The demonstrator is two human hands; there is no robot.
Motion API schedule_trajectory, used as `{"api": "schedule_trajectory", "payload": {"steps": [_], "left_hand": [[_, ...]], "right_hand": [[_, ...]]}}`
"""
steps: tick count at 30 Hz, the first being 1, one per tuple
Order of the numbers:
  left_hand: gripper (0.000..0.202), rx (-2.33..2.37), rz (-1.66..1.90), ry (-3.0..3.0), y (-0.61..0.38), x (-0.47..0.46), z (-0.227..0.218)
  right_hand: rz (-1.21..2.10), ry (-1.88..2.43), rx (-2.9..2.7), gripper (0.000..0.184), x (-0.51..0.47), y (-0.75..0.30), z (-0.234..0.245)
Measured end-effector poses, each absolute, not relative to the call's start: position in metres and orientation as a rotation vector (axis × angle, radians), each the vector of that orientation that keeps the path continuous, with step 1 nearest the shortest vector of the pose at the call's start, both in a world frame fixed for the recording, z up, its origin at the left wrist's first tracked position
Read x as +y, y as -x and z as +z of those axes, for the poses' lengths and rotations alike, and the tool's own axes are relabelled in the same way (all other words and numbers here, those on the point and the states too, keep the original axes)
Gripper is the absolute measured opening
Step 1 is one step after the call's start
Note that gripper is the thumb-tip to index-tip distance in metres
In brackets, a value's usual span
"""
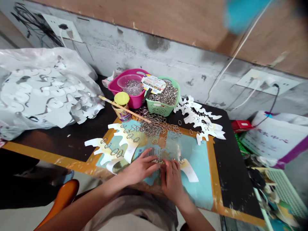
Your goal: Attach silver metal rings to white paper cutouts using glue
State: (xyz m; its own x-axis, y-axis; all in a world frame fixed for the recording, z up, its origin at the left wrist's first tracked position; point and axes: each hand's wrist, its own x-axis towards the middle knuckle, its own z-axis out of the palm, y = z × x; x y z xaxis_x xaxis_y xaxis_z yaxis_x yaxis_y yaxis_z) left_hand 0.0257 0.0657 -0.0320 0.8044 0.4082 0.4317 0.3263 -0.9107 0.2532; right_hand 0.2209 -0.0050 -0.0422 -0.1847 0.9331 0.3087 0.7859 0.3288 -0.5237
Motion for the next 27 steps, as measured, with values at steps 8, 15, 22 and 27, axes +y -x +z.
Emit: {"api": "schedule_trajectory", "payload": {"steps": [8, 15, 22, 27], "left_hand": [[0.017, 0.846, 0.783, -2.756, -0.024, 0.06, -0.045], [0.013, 0.856, 0.815, -2.695, -0.025, 0.06, -0.046], [0.017, 0.884, 0.782, -2.648, -0.027, 0.061, -0.046], [0.024, 0.872, 0.637, -2.615, -0.025, 0.058, -0.033]], "right_hand": [[0.44, 1.577, -2.262, 0.051, 0.002, -0.222, -0.035], [0.357, 1.631, -2.298, 0.049, 0.007, -0.218, -0.035], [0.274, 1.633, -2.203, 0.041, 0.004, -0.214, -0.042], [0.362, 1.57, -2.174, 0.046, 0.0, -0.222, -0.04]]}}
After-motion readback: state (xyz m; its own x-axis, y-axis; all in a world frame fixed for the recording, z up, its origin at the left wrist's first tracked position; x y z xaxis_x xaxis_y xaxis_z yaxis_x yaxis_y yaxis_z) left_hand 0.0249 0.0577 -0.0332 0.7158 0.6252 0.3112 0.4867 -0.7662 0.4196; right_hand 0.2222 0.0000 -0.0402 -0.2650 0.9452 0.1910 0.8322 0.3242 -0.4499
